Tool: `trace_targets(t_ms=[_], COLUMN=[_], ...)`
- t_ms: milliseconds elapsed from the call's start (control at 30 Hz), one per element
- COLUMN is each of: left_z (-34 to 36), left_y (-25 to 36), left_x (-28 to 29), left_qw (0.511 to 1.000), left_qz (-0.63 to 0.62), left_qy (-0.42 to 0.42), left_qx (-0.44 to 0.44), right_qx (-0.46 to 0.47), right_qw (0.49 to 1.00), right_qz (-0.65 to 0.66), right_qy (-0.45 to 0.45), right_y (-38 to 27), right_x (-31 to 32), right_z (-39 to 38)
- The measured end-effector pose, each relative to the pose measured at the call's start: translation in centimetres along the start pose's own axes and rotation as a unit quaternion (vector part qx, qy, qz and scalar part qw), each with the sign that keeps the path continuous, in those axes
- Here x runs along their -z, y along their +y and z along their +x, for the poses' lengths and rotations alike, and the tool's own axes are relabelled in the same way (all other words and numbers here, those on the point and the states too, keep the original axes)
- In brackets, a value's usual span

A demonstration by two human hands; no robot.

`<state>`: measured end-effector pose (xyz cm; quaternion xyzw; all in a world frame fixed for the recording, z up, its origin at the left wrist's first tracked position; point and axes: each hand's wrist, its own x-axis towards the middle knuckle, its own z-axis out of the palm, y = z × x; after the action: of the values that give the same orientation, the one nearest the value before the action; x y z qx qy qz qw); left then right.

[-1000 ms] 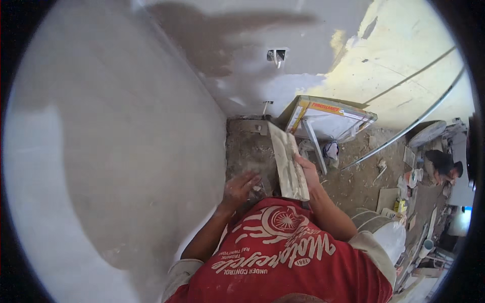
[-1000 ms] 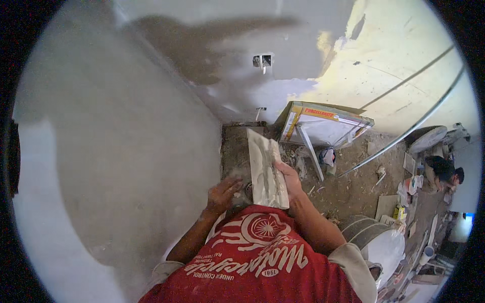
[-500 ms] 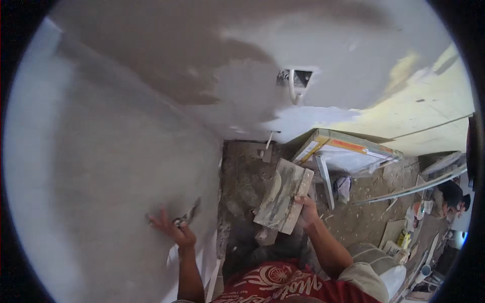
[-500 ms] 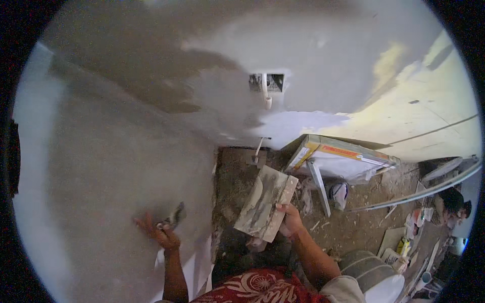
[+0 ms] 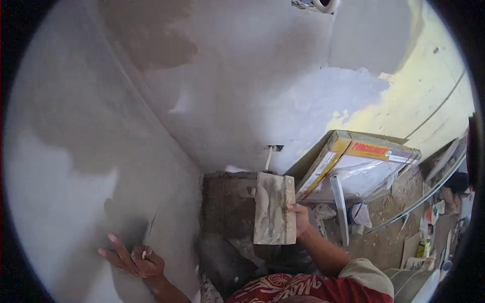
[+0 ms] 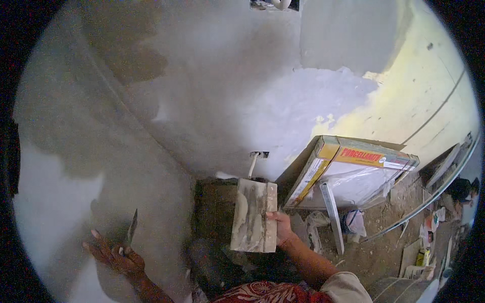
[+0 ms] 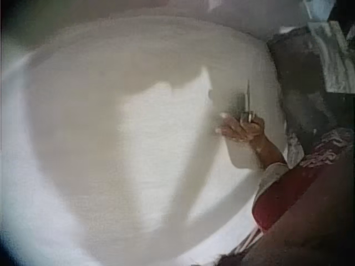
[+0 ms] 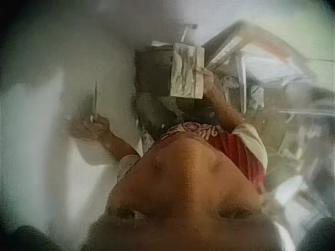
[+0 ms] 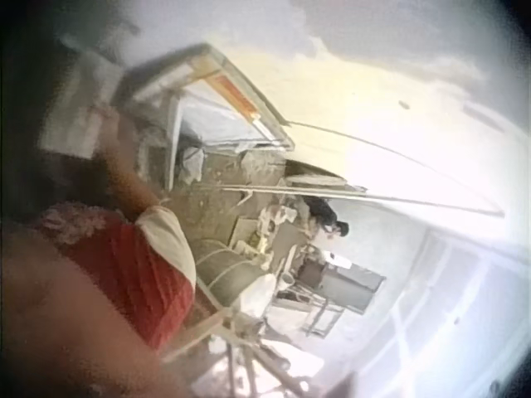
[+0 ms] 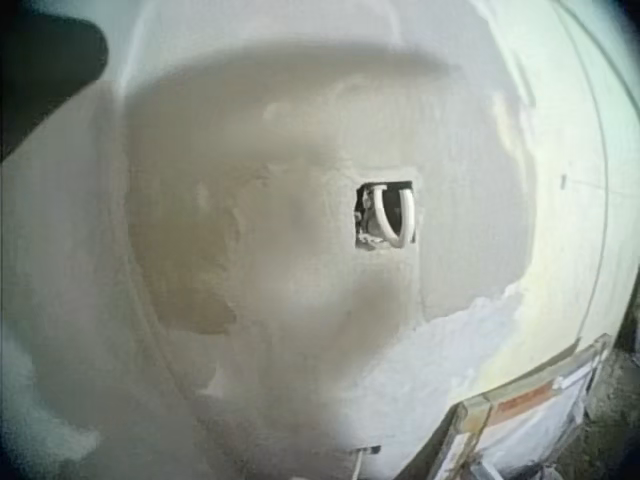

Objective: The person scoops plaster onto putty knives and applies it to the wall around electrical outlets and conduits, smoothing the plaster across the surface.

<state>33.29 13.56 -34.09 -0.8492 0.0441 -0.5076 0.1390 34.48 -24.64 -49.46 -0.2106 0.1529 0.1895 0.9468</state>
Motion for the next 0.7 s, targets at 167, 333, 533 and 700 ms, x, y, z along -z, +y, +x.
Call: trace_targets(t_ms=[167,333,533,700], left_z=[-0.5,-0.6,-1.3,-1.3], left_y=[0.7,0.2,0.0,-0.1], left_x=[-0.1,0.3,0.3,0.5], left_qw=[0.997,0.993,0.983,0.975], left_qz=[-0.057,-0.115,-0.180,-0.223], left_qy=[0.035,0.001,0.020,0.027], left_qx=[0.041,0.010,-0.004,0.003], right_qx=[-0.017,0.022,0.023,0.271], right_qw=[0.999,0.996,0.992,0.747], right_qz=[0.002,-0.059,-0.079,-0.606], right_qy=[-0.031,-0.064,-0.091,0.040], right_y=[3.5,3.2,3.5,0.2], right_x=[0.7,-4.1,-4.5,-12.5], right_z=[1.0,-0.4,1.1,0.2])
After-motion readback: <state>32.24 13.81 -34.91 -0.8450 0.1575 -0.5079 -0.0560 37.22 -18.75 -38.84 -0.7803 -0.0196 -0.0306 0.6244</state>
